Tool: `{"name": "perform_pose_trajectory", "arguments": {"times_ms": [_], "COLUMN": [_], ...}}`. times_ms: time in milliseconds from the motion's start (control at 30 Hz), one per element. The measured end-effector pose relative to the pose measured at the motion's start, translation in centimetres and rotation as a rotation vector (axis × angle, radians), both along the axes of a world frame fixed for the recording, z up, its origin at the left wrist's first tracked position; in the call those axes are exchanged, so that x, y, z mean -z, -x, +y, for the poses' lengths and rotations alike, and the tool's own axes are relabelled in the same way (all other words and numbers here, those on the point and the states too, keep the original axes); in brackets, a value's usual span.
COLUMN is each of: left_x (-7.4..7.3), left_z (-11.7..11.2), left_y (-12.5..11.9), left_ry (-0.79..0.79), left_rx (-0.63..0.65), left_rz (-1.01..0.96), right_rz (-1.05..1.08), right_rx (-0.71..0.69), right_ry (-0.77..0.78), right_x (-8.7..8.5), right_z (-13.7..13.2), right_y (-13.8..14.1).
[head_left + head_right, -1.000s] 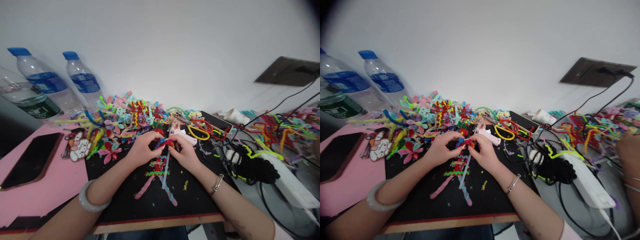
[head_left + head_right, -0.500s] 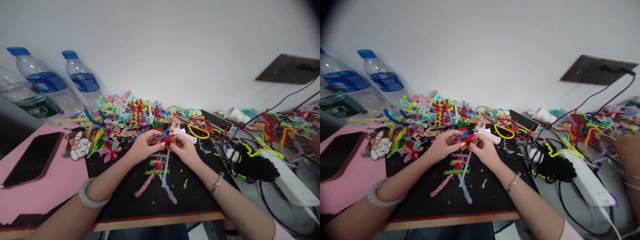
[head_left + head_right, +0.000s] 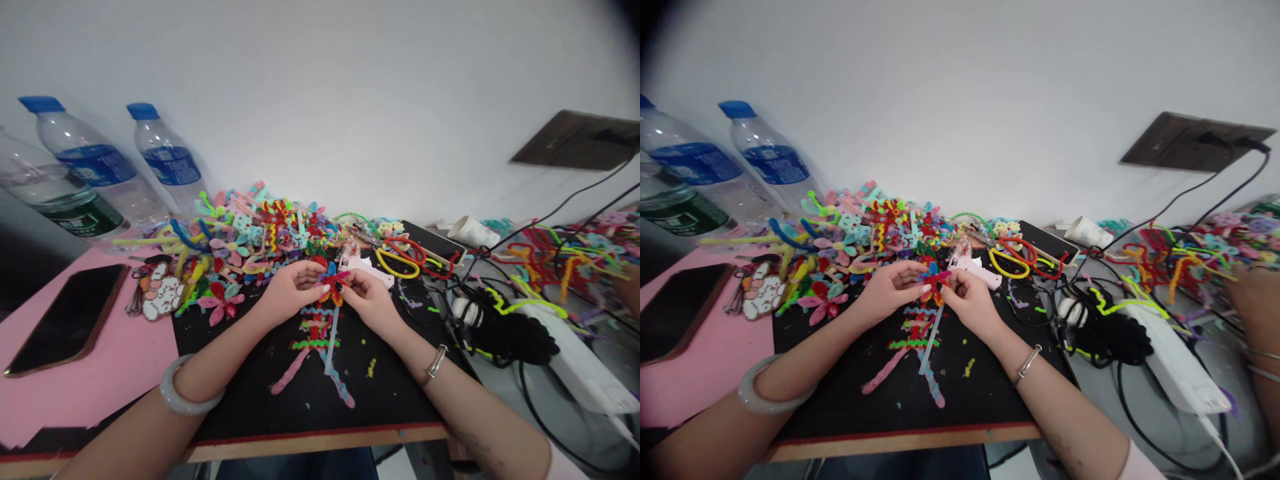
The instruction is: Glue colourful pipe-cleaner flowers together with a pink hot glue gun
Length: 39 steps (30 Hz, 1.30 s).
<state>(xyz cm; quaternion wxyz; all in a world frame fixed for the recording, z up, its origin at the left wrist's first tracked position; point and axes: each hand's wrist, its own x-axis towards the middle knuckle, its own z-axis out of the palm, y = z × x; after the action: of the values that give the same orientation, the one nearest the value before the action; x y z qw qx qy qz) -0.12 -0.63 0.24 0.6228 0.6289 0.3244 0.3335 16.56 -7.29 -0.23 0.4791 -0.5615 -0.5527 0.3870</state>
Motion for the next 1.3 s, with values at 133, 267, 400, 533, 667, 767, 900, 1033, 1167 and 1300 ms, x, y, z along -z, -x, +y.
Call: {"name": "perform_pose_trajectory", "arguments": {"times_ms": [133,267,400,533,667,767,900,1033,1167,1300], "left_x": [0.11,0.31,0.32,0.21,0.17,0.12,-0.05,-0.09,0.08,0.18], "left_z": [0.07,0.14,0.14,0.15,0.17,0.16,0.16,0.19,0.22,0.26], "left_y": [-0.01,0.01,0.01,0.02,0.07,0.07,0.03,0.07,0.17,0.22], "left_ry": [-0.003,-0.014,0.001,-0.001,-0.009,-0.001,0.019,0.009,0.000,0.011], "left_rx": [0.005,0.020,0.025,0.035,0.044,0.040,0.022,0.009,0.013,0.026], "left_rz": [0.009,0.008,0.006,-0.029,-0.037,-0.028,-0.007,-0.008,-0.004,-0.013], "right_rz": [-0.020,-0.002,0.005,0.032,0.040,0.040,0.027,0.006,0.008,0.031], "right_rx": [0.008,-0.002,0.004,0.025,0.038,0.015,-0.005,0.004,0.005,-0.006], "right_ry": [-0.003,0.008,0.006,-0.010,-0.016,-0.012,-0.009,-0.002,0.012,0.012], "right_x": [-0.08,-0.30,-0.33,-0.18,-0.10,-0.10,-0.12,-0.18,-0.31,-0.39], "right_z": [-0.05,-0.09,-0.01,0.04,-0.01,-0.03,-0.07,-0.08,-0.06,-0.03], "right_y": [0.04,0.09,0.12,0.14,0.10,0.00,-0.12,-0.13,-0.05,0.02]}}
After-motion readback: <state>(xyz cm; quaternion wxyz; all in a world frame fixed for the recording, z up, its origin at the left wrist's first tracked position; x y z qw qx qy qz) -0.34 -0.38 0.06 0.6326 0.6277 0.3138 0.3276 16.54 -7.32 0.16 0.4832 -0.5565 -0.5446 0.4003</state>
